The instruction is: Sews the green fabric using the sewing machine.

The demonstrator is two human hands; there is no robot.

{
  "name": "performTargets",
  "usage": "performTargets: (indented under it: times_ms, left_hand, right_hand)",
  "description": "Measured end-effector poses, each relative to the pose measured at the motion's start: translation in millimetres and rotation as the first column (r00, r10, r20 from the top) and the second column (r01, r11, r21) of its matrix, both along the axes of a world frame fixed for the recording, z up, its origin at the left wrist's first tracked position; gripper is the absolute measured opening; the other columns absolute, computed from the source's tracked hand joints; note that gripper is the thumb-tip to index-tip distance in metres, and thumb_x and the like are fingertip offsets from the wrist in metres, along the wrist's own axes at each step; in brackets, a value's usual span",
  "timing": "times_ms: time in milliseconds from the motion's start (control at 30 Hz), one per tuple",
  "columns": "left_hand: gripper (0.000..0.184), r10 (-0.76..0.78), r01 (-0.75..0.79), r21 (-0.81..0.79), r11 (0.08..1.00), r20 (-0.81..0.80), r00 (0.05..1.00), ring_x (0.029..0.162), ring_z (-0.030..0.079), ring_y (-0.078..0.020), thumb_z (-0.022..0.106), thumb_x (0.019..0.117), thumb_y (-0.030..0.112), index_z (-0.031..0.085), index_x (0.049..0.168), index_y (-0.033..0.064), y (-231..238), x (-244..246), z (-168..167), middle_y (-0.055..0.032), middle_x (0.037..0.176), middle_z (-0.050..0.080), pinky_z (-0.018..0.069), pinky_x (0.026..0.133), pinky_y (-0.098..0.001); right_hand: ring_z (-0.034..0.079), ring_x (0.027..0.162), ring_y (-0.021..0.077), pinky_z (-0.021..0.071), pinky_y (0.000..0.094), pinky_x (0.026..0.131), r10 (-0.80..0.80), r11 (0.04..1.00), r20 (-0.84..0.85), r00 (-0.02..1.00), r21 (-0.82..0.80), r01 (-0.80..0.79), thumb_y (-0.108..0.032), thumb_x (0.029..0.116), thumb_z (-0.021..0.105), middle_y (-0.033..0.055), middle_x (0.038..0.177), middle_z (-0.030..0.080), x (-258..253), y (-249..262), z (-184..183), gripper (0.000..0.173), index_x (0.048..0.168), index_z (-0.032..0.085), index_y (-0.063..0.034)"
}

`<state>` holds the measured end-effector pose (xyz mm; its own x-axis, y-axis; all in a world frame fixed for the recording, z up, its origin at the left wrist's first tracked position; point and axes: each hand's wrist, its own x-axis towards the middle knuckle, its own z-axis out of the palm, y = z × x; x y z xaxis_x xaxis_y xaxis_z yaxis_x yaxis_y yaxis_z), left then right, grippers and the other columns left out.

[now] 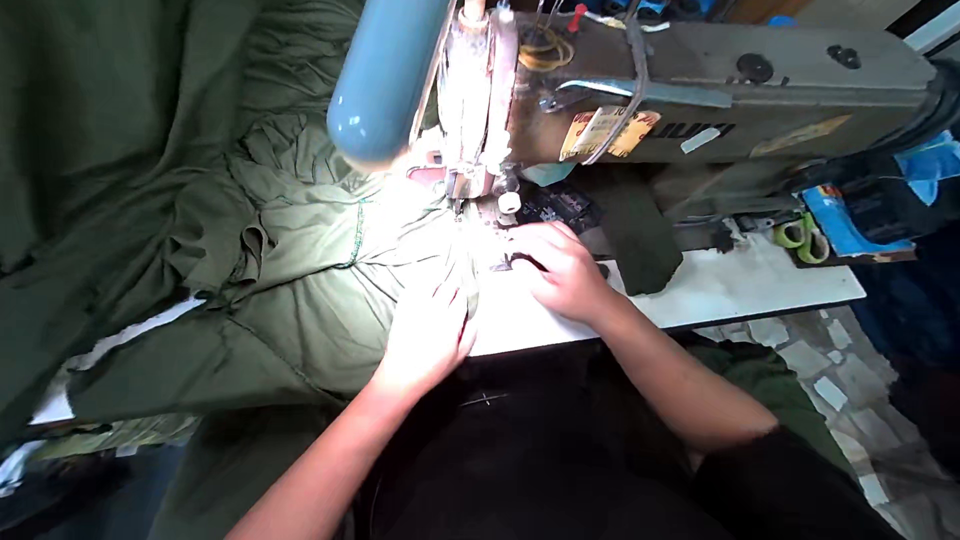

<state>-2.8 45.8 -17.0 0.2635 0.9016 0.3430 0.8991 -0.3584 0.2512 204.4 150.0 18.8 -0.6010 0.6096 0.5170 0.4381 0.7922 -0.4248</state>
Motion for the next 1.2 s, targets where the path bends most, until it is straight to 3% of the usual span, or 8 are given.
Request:
performTargets:
  times_ms: [67, 167, 300, 533, 733, 900, 1033, 1200]
  left_hand:
    - [0.017, 0.049, -0.049, -0.034, 0.998, -0.009, 0.999, 0.098, 0.069, -0.0395, 0.064, 0.0925, 0.012, 0.074, 0.094, -0.0016, -1.8, 3.8, 4.1, -0.0194, 0.1, 0.072, 0.0533, 0.081, -0.0579]
    - [0.026, 0.183, -0.182, -0.014, 0.983, 0.082, 0.98, 0.086, 0.069, -0.0432, 0.051, 0.0987, 0.011, 0.07, 0.098, -0.0069, 10.4, 10.1, 18.5, -0.0246, 0.089, 0.068, 0.0525, 0.073, -0.0579]
    - [0.036, 0.302, -0.295, -0.07, 0.953, 0.136, 0.944, 0.084, 0.069, -0.0419, 0.06, 0.0972, 0.032, 0.069, 0.097, -0.0027, 17.8, -4.9, 42.9, -0.0224, 0.088, 0.068, 0.0515, 0.069, -0.059]
    - [0.016, -0.037, 0.034, 0.05, 0.998, 0.066, 0.997, 0.097, 0.07, -0.0388, 0.062, 0.0928, 0.007, 0.068, 0.08, -0.0007, -15.3, 12.8, 15.8, -0.0205, 0.105, 0.071, 0.0562, 0.077, -0.0533]
    - [0.022, -0.008, -0.005, 0.1, 0.995, 0.131, 0.991, 0.079, 0.07, -0.0352, 0.064, 0.0912, 0.01, 0.065, 0.073, -0.0014, -25.5, 21.1, -5.9, -0.0207, 0.093, 0.071, 0.0564, 0.064, -0.0447]
    - [0.026, 0.038, -0.05, 0.068, 0.996, 0.168, 0.985, 0.082, 0.071, -0.0346, 0.061, 0.0925, 0.016, 0.064, 0.072, 0.0001, -31.6, 22.9, -4.5, -0.0194, 0.099, 0.072, 0.0573, 0.063, -0.0446]
    - [0.029, 0.146, -0.122, -0.183, 0.975, 0.122, 0.982, 0.102, 0.073, -0.0373, 0.052, 0.1002, 0.014, 0.073, 0.09, -0.0035, -25.0, 8.8, 16.2, -0.0193, 0.113, 0.074, 0.0588, 0.08, -0.0532]
    - [0.022, 0.241, -0.269, -0.289, 0.919, -0.13, 0.962, 0.102, 0.068, -0.0434, 0.057, 0.1008, 0.013, 0.073, 0.105, -0.0014, -8.9, -28.5, 30.6, -0.0222, 0.116, 0.068, 0.0554, 0.075, -0.0584]
  right_hand:
    - [0.064, 0.118, 0.0347, 0.0482, 0.0473, 0.105, 0.044, 0.996, 0.074, 0.996, -0.084, -0.037, -0.01, 0.0968, 0.056, 0.0189, 0.12, 0.071, -22.9, 18.2, -14.9, 0.026, 0.112, 0.074, 0.0006]
    - [0.059, 0.127, 0.0372, 0.0455, 0.0494, 0.11, 0.02, 0.98, 0.181, 0.983, -0.199, 0.017, -0.01, 0.0996, 0.053, 0.0231, 0.132, 0.064, -52.2, 40.7, -22.3, 0.034, 0.128, 0.068, 0.0014]
    - [0.059, 0.126, 0.0387, 0.0442, 0.0496, 0.11, -0.016, 0.985, 0.227, 0.974, -0.164, 0.055, -0.007, 0.0979, 0.052, 0.0238, 0.13, 0.064, -61.9, 45.7, -28.8, 0.032, 0.122, 0.071, 0.0021]
    - [0.057, 0.129, 0.0387, 0.0442, 0.0556, 0.108, 0.027, 0.992, 0.18, 0.983, -0.127, -0.004, -0.01, 0.0989, 0.053, 0.0209, 0.134, 0.064, -42.0, 0.8, -28.6, 0.032, 0.122, 0.073, -0.0015]
    - [0.069, 0.112, 0.0319, 0.0544, 0.049, 0.095, 0.099, 0.988, 0.165, 0.981, 0.102, -0.117, -0.009, 0.0949, 0.061, 0.0166, 0.118, 0.072, -22.3, -45.4, -43.2, 0.021, 0.105, 0.078, -0.0037]
    - [0.07, 0.108, 0.0305, 0.0554, 0.0484, 0.089, 0.083, 0.985, 0.161, 0.983, 0.139, -0.106, -0.008, 0.0952, 0.06, 0.0148, 0.115, 0.074, -24.9, -52.4, -45.5, 0.018, 0.1, 0.078, -0.0051]
    - [0.071, 0.105, 0.0309, 0.0553, 0.0493, 0.086, 0.06, 0.987, 0.155, 0.986, 0.142, -0.082, -0.006, 0.0935, 0.059, 0.0155, 0.112, 0.075, -24.4, -53.8, -45.8, 0.018, 0.094, 0.077, -0.0056]
    - [0.071, 0.107, 0.0324, 0.0546, 0.0514, 0.087, 0.029, 0.992, 0.174, 0.984, 0.113, -0.05, -0.006, 0.0927, 0.059, 0.0161, 0.112, 0.074, -24.5, -56.0, -47.5, 0.017, 0.091, 0.076, -0.0065]
